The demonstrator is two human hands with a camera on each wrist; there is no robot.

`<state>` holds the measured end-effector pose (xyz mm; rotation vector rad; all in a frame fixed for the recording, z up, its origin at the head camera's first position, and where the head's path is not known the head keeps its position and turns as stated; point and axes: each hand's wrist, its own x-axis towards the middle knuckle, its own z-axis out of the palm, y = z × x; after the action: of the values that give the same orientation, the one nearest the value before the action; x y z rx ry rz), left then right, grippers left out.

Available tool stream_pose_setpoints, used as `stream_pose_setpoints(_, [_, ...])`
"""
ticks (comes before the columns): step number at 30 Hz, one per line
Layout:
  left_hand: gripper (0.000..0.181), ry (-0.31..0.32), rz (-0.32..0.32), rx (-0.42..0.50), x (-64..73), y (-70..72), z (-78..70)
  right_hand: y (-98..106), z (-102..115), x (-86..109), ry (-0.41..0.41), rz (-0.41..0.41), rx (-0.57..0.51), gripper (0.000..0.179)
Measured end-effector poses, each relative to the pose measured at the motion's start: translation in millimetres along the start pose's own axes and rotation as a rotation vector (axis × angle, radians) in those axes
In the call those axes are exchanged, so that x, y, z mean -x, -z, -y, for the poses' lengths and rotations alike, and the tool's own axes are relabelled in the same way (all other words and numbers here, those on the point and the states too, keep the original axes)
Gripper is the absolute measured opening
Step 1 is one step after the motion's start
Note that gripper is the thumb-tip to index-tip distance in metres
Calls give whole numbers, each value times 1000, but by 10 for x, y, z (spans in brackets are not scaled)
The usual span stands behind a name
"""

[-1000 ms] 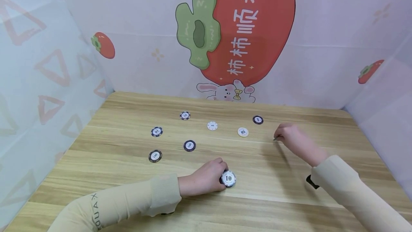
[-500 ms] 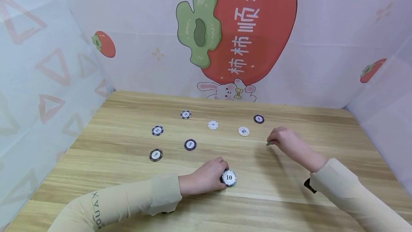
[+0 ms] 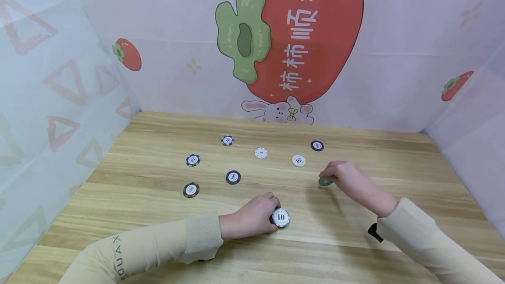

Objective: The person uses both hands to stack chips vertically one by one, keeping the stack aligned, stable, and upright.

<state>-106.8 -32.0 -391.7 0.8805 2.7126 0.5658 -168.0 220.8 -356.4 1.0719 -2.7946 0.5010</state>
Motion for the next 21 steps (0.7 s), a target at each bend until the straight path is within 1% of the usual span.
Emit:
stream_pose_setpoints(4, [36, -2, 0, 0, 6, 0, -1, -15, 17, -8, -41, 43, -76, 17])
stream_pose_setpoints(8, [35, -7, -1, -5, 6, -2, 0, -2, 28, -19, -85, 70, -158, 16])
stream_pose_setpoints(17, [35, -8, -1, -1, 7, -5, 3, -22, 94, -45, -184, 85, -292, 13])
stream_pose_setpoints(21, [36, -4, 0, -1, 5, -11, 3, -44, 133, -45, -250, 130, -407, 15])
